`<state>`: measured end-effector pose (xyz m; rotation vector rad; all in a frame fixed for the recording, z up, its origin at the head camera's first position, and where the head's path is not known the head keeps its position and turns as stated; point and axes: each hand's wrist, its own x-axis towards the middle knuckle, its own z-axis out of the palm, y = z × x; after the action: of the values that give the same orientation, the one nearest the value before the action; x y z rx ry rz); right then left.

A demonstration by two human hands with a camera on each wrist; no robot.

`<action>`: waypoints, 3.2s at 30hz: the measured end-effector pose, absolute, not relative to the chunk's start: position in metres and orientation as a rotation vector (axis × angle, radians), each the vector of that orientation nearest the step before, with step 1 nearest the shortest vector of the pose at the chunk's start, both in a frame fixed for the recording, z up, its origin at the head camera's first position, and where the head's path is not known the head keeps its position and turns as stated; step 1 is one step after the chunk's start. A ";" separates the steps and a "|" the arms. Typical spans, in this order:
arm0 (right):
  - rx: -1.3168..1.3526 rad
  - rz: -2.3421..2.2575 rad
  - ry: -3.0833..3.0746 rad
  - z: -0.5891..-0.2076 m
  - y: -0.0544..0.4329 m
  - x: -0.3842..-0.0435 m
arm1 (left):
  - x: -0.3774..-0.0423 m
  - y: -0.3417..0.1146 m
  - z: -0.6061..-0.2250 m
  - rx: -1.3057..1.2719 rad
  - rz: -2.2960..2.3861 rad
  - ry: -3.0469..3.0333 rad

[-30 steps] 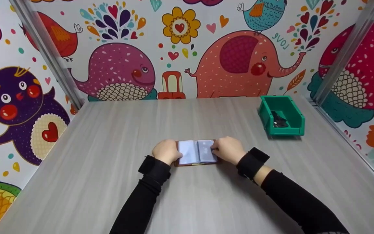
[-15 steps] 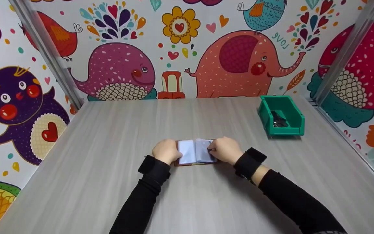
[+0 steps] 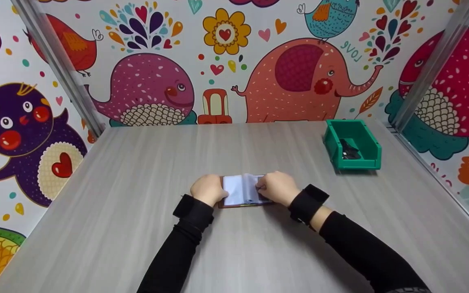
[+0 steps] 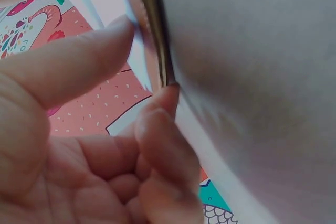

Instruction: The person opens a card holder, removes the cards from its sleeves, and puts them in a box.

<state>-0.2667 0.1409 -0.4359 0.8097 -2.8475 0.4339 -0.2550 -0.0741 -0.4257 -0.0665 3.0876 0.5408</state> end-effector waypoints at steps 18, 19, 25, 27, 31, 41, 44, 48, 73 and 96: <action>0.827 0.483 -2.834 -0.435 0.123 -0.265 | -0.256 -0.073 -0.427 -0.076 0.538 3.074; 0.828 0.477 -2.827 -0.435 0.122 -0.265 | -0.256 -0.073 -0.427 -0.076 0.540 3.074; 0.819 0.421 -2.823 -0.435 0.117 -0.263 | -0.256 -0.074 -0.427 -0.072 0.551 3.077; 0.826 0.419 -2.834 -0.435 0.116 -0.263 | -0.256 -0.074 -0.428 -0.073 0.549 3.075; 0.852 0.431 -2.853 -0.435 0.114 -0.262 | -0.256 -0.073 -0.427 -0.079 0.542 3.069; 0.859 0.434 -2.848 -0.436 0.114 -0.262 | -0.255 -0.074 -0.427 -0.069 0.547 3.087; 0.848 0.419 -2.832 -0.436 0.113 -0.262 | -0.254 -0.075 -0.427 -0.063 0.542 3.095; 0.847 0.406 -2.798 -0.438 0.112 -0.262 | -0.254 -0.075 -0.427 -0.065 0.531 3.098; 0.821 0.495 -2.842 -0.436 0.110 -0.264 | -0.238 -0.063 -0.413 0.447 0.700 3.082; 0.872 0.534 -2.848 -0.435 0.117 -0.265 | -0.238 -0.069 -0.422 0.564 0.665 3.139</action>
<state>-0.2645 0.1170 -0.4347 0.8716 -2.8479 0.5345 -0.2375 -0.0691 -0.4217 0.5643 3.1388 0.6650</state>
